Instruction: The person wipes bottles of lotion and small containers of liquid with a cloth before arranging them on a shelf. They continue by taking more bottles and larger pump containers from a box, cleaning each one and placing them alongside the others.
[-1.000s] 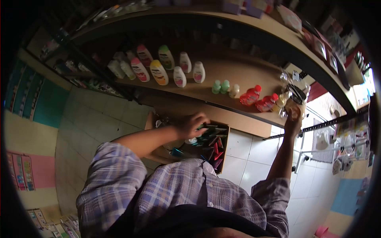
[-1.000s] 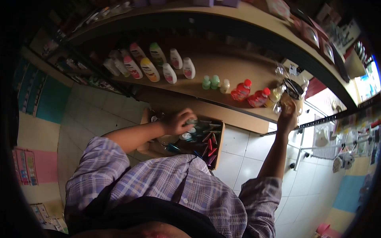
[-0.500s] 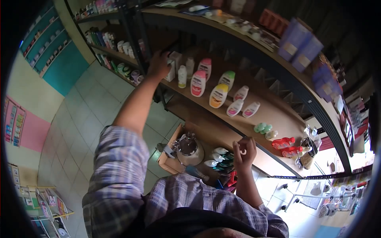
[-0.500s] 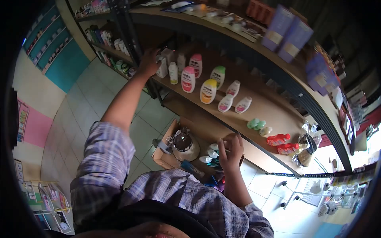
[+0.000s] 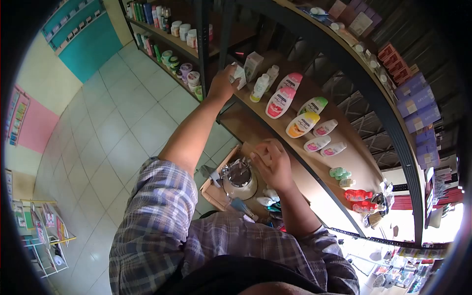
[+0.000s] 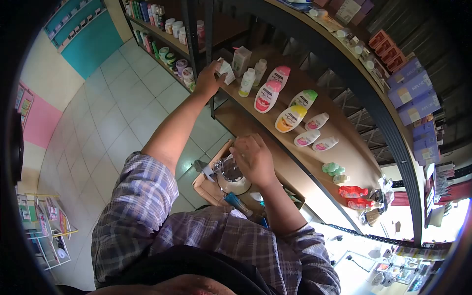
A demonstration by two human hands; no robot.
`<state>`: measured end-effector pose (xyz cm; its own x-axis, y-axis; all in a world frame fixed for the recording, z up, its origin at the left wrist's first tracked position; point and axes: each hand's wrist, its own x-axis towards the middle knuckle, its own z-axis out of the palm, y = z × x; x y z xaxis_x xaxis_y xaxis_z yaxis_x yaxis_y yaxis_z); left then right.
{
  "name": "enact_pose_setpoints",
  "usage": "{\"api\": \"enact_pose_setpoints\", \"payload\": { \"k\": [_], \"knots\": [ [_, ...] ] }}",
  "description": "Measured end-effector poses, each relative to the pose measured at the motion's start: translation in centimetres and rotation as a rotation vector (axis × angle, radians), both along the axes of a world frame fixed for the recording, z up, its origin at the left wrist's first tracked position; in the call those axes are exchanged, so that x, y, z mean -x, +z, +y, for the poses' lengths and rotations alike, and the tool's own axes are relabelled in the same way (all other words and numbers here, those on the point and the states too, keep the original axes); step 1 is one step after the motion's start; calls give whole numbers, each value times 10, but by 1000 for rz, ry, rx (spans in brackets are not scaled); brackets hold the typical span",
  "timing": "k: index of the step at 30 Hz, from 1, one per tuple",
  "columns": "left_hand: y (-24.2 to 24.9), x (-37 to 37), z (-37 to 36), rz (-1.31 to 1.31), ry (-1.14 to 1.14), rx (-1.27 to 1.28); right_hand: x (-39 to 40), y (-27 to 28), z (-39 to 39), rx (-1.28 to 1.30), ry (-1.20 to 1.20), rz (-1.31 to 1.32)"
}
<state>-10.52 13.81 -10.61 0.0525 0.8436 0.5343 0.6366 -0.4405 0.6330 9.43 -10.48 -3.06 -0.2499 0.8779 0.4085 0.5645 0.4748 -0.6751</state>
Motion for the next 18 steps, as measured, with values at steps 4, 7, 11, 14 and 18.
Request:
{"api": "enact_pose_setpoints", "payload": {
  "k": [4, 7, 11, 14, 18],
  "knots": [
    [-2, 13, -23, -129, -42, 13, 7, -17, 13, 223, 16, -21],
    [1, 20, -37, -52, -42, -31, 11, -30, 33, 286, 48, -28],
    [17, 22, -65, -86, -75, 147, 17, -56, 59, 355, -4, -31],
    [32, 17, -95, -155, -169, 247, 26, -68, 61, 379, -43, 31],
    [45, 8, -144, 15, -188, 100, 33, -90, 47, 280, -105, -12]
  ]
}}
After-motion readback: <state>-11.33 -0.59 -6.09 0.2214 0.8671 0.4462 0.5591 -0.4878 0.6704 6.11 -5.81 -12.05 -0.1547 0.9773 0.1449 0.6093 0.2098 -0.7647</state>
